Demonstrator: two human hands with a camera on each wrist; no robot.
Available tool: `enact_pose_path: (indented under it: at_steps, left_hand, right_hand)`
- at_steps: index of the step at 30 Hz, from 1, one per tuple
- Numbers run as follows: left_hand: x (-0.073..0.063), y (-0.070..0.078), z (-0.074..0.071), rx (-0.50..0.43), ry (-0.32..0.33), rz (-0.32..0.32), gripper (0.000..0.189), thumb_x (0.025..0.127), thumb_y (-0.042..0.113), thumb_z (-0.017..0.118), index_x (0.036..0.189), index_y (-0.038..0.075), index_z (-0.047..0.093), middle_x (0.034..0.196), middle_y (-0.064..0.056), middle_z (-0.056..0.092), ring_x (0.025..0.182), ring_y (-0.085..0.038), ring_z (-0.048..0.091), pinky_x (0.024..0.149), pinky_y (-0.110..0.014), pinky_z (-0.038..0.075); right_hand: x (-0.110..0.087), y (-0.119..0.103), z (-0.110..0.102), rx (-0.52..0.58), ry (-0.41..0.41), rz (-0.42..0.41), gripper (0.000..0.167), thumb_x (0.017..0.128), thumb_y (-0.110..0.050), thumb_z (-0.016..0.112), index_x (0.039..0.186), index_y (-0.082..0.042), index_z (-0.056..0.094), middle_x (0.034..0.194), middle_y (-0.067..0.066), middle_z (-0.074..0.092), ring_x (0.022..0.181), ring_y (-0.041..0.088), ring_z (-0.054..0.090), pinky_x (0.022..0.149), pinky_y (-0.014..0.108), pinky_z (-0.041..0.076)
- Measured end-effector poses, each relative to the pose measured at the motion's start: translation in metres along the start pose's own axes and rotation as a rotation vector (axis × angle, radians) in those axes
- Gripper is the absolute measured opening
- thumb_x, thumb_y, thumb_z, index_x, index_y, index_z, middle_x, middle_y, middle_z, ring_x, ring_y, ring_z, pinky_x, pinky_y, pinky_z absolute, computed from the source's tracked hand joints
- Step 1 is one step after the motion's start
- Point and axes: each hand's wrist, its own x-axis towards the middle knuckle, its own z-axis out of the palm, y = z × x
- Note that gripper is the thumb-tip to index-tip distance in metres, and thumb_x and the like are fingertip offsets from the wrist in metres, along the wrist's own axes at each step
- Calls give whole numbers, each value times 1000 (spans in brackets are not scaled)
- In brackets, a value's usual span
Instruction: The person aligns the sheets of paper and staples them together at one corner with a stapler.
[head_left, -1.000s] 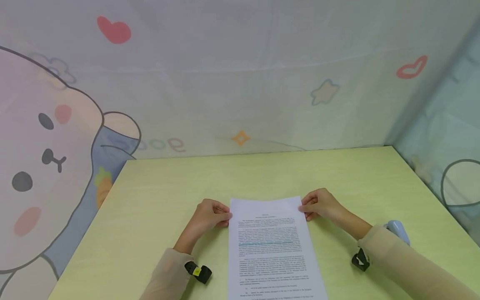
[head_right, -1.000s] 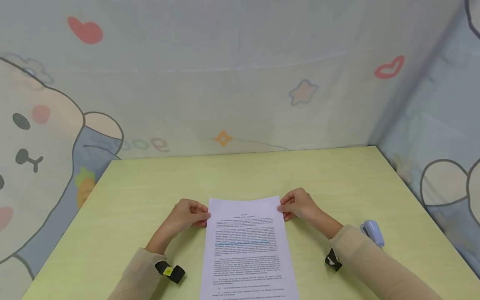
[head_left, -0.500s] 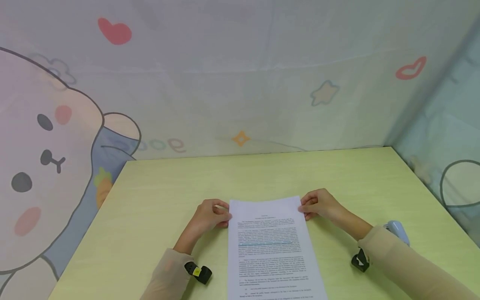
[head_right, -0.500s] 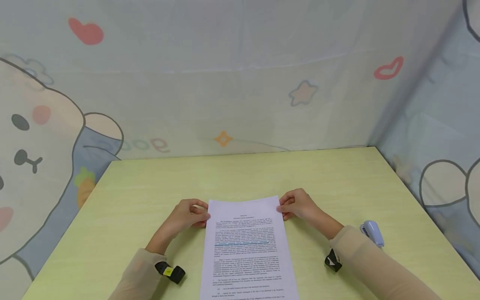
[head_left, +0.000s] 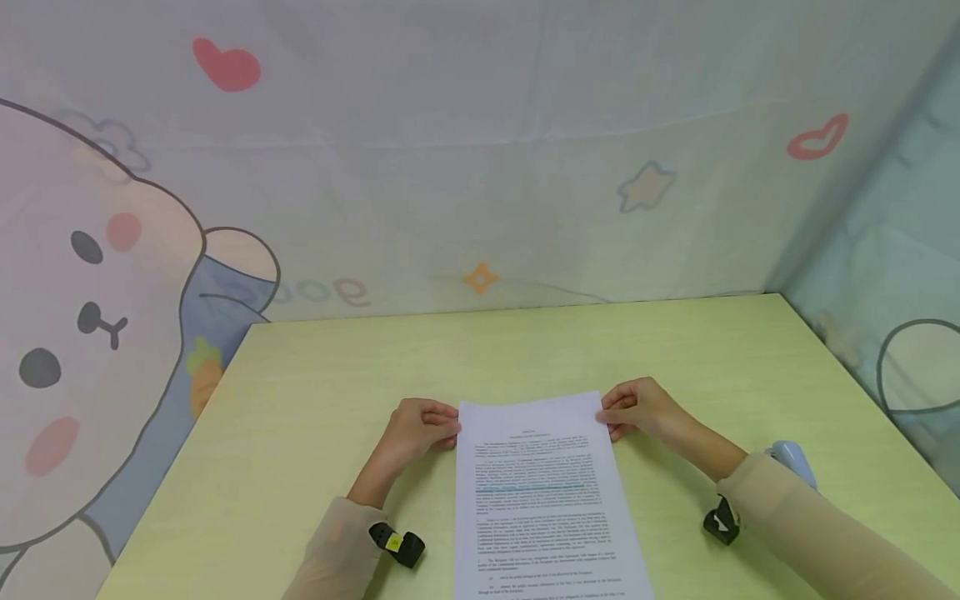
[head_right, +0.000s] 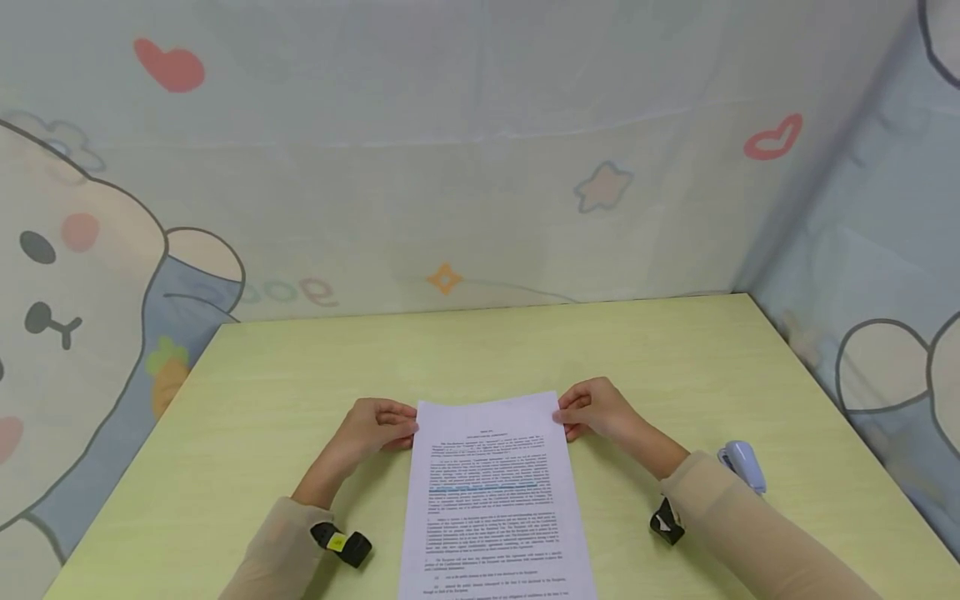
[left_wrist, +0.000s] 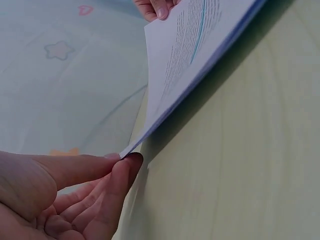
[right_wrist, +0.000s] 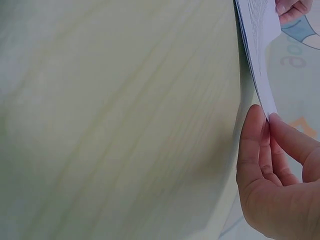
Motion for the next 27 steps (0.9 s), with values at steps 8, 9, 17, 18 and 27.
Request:
enact_pose_path:
  at_steps: [8, 9, 17, 18, 27]
  left_hand:
    - [1, 1, -2, -33, -17, -10, 21, 86, -9, 71, 107, -12, 68, 87, -13, 72, 73, -18, 69, 70, -32, 62]
    - [1, 2, -2, -34, -21, -11, 22, 86, -9, 72, 108, -12, 68, 87, -13, 72, 73, -18, 69, 70, -32, 62]
    - [2, 2, -1, -31, -35, -18, 22, 89, -3, 72, 108, -11, 69, 89, -17, 72, 70, -19, 69, 67, -32, 62]
    - [2, 1, -1, -27, -37, -17, 22, 89, -2, 72, 109, -11, 69, 89, -16, 71, 70, -19, 69, 67, -32, 62]
    - [3, -2, 0, -30, -38, -27, 16, 89, -7, 69, 105, -11, 67, 85, -16, 67, 66, -18, 67, 64, -32, 62]
  right_hand:
    - [-1, -2, 0, 13, 3, 14, 18, 90, 7, 68, 101, 19, 60, 79, 12, 68, 62, 19, 66, 61, 31, 61]
    - [-1, -2, 0, 13, 1, 13, 18, 90, 7, 68, 101, 19, 60, 79, 12, 68, 62, 19, 66, 61, 31, 61]
    - [-2, -3, 1, 10, 2, 19, 19, 90, 6, 68, 101, 19, 61, 79, 13, 68, 62, 19, 66, 62, 31, 61]
    - [-2, -3, 1, 10, 2, 19, 18, 90, 6, 68, 101, 19, 61, 79, 13, 68, 62, 19, 66, 62, 31, 61]
    - [-1, -1, 0, 11, 9, 33, 17, 90, 7, 68, 100, 18, 61, 77, 12, 68, 61, 19, 66, 61, 30, 61]
